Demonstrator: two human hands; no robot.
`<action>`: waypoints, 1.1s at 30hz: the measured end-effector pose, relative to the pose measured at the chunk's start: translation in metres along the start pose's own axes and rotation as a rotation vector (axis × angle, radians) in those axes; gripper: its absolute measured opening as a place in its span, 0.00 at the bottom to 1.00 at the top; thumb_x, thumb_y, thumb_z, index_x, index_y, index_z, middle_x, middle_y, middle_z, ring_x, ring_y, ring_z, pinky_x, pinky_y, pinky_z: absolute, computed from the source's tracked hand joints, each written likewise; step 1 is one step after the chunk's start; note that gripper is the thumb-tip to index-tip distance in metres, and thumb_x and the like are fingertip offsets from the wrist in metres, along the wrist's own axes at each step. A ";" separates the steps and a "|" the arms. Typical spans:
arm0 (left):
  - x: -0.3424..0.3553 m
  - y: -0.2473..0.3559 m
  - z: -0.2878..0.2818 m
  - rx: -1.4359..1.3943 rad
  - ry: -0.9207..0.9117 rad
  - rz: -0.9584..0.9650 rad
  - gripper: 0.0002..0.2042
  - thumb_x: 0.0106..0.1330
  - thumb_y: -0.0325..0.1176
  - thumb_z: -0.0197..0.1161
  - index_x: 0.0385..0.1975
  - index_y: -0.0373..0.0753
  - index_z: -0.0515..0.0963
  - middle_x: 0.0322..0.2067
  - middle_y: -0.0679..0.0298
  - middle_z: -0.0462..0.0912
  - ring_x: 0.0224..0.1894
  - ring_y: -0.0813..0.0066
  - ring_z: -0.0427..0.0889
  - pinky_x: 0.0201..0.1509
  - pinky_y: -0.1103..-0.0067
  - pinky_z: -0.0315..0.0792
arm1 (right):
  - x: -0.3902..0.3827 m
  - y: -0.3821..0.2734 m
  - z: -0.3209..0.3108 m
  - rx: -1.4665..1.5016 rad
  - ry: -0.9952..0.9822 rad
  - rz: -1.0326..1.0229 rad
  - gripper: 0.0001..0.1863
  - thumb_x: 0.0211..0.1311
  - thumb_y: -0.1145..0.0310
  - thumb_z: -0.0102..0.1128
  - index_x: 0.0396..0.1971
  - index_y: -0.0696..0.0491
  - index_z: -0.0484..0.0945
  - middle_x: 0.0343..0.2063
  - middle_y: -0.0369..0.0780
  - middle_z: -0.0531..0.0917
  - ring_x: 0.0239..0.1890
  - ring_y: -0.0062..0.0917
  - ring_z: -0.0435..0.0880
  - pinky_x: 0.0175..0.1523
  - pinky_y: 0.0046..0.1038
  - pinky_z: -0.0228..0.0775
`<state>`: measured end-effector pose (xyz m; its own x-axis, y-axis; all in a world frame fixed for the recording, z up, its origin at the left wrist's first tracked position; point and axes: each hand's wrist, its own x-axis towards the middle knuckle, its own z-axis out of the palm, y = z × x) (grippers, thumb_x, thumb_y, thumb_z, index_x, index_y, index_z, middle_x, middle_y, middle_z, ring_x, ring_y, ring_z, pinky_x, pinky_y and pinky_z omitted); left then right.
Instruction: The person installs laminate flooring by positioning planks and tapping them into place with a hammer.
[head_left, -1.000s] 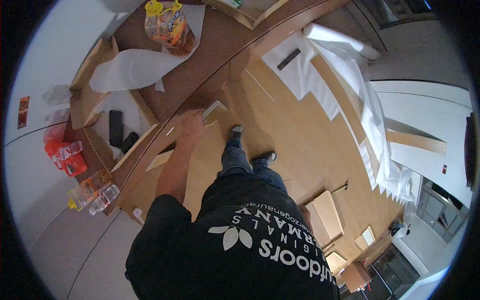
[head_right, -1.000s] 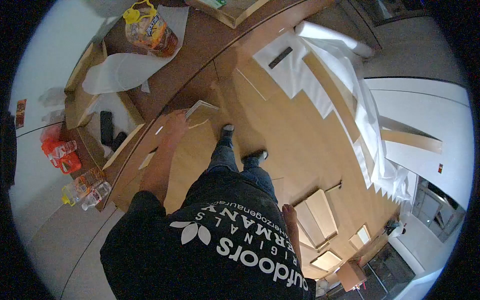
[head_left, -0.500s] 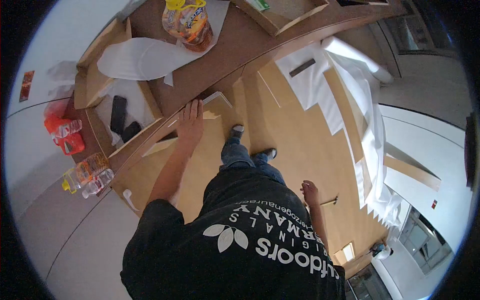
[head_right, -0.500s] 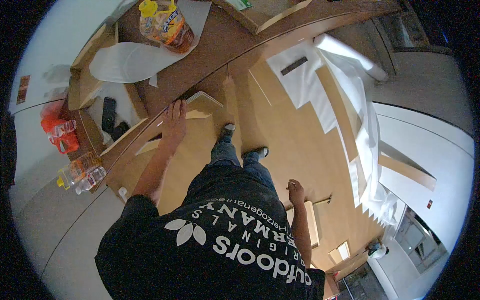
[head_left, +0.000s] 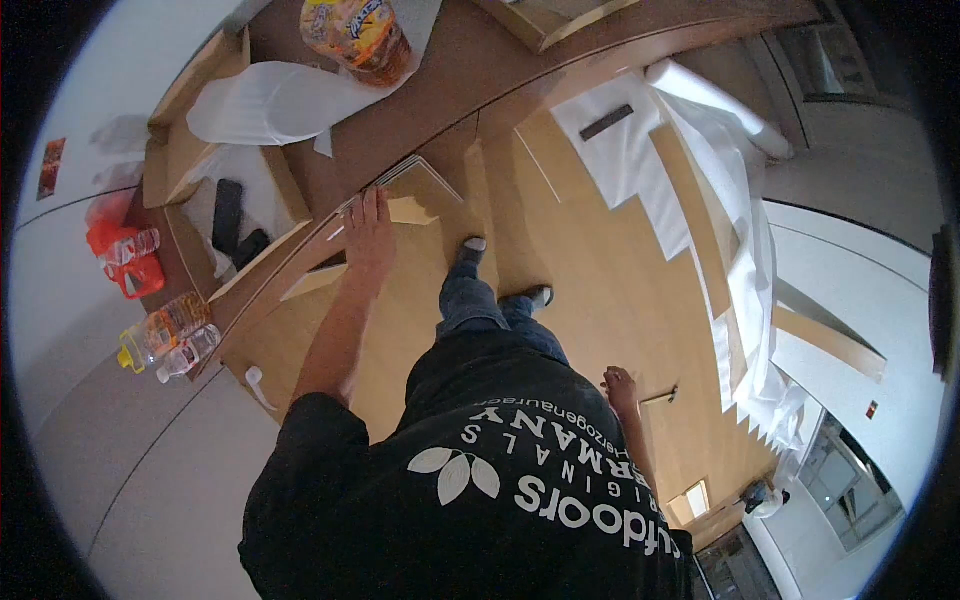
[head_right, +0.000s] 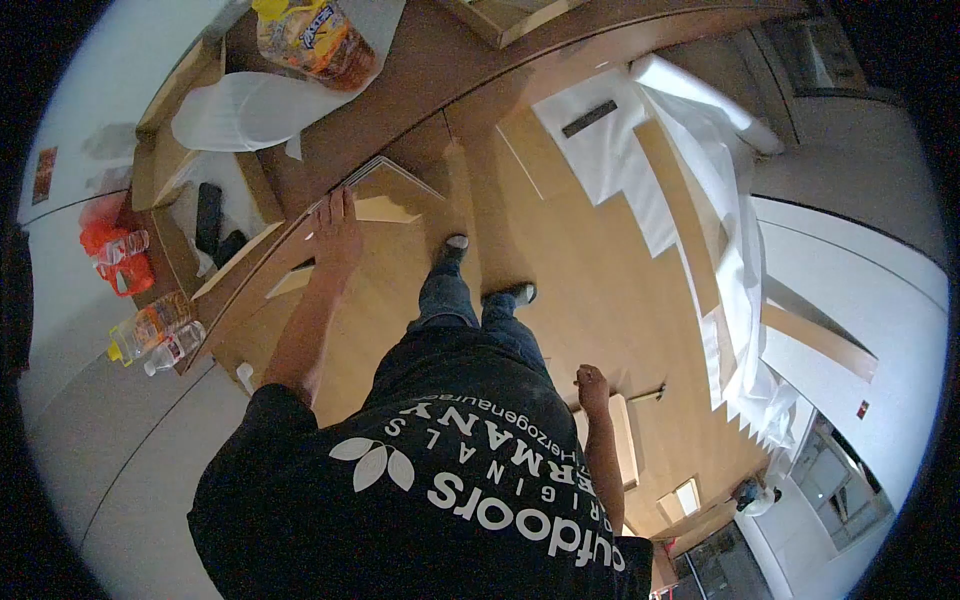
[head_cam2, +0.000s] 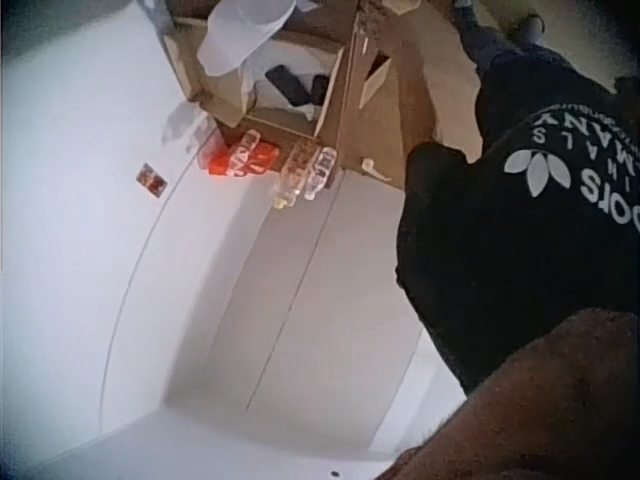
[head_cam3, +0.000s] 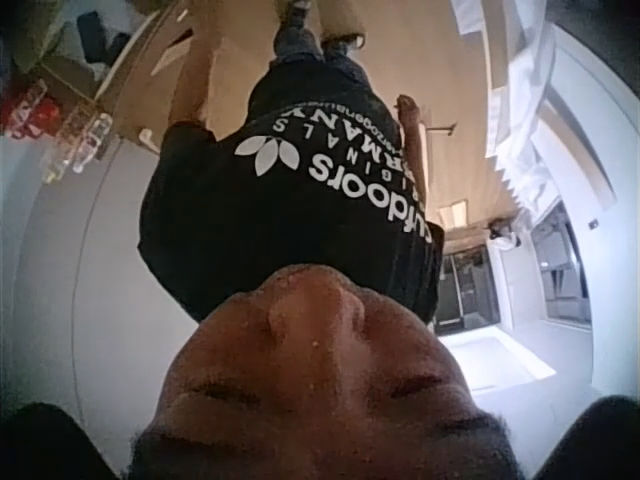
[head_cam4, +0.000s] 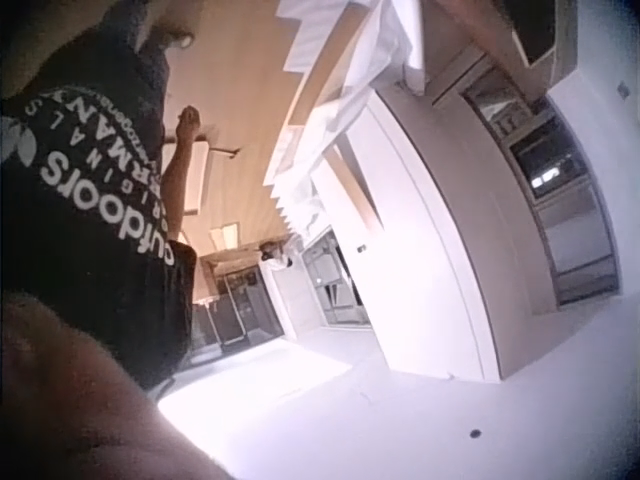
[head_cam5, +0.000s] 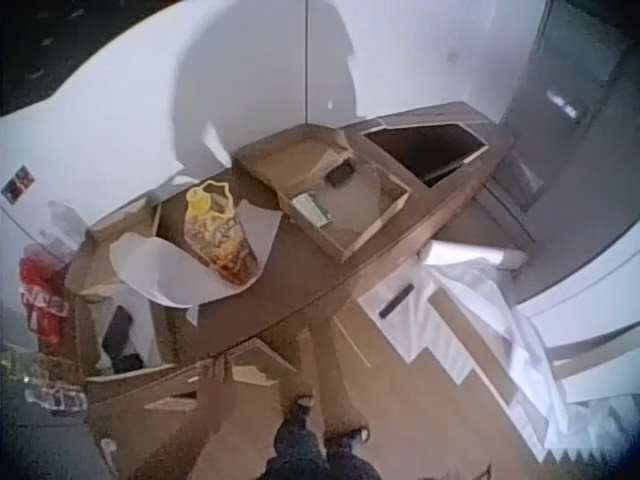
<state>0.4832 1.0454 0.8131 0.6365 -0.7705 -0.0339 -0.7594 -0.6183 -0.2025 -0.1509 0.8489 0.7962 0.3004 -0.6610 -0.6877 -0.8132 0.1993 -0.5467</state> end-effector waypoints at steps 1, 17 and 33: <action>-0.002 -0.001 -0.002 0.008 -0.002 0.003 0.32 0.68 0.33 0.55 0.73 0.32 0.61 0.68 0.55 0.65 0.69 0.55 0.65 0.70 0.57 0.62 | -0.006 -0.001 0.006 0.019 0.006 0.065 0.15 0.70 0.63 0.61 0.49 0.57 0.82 0.35 0.40 0.87 0.33 0.24 0.89 0.34 0.25 0.79; -0.033 0.053 0.011 -0.390 -0.555 0.250 0.19 0.75 0.46 0.54 0.52 0.38 0.80 0.44 0.44 0.85 0.47 0.42 0.84 0.50 0.55 0.77 | -0.068 0.046 0.031 0.127 0.098 0.217 0.19 0.70 0.60 0.60 0.48 0.60 0.82 0.42 0.49 0.88 0.45 0.35 0.88 0.53 0.34 0.78; 0.024 0.331 -0.187 -0.617 -0.331 0.419 0.16 0.73 0.36 0.60 0.51 0.30 0.80 0.42 0.42 0.86 0.47 0.40 0.83 0.48 0.61 0.75 | 0.006 0.155 -0.054 -0.005 -0.433 -0.005 0.24 0.77 0.48 0.48 0.35 0.55 0.81 0.33 0.47 0.84 0.37 0.38 0.82 0.47 0.43 0.73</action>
<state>0.2217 0.7931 0.9278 0.2166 -0.9307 -0.2946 -0.8195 -0.3374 0.4633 -0.3023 0.8365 0.7336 0.4849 -0.2968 -0.8227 -0.8134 0.1927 -0.5489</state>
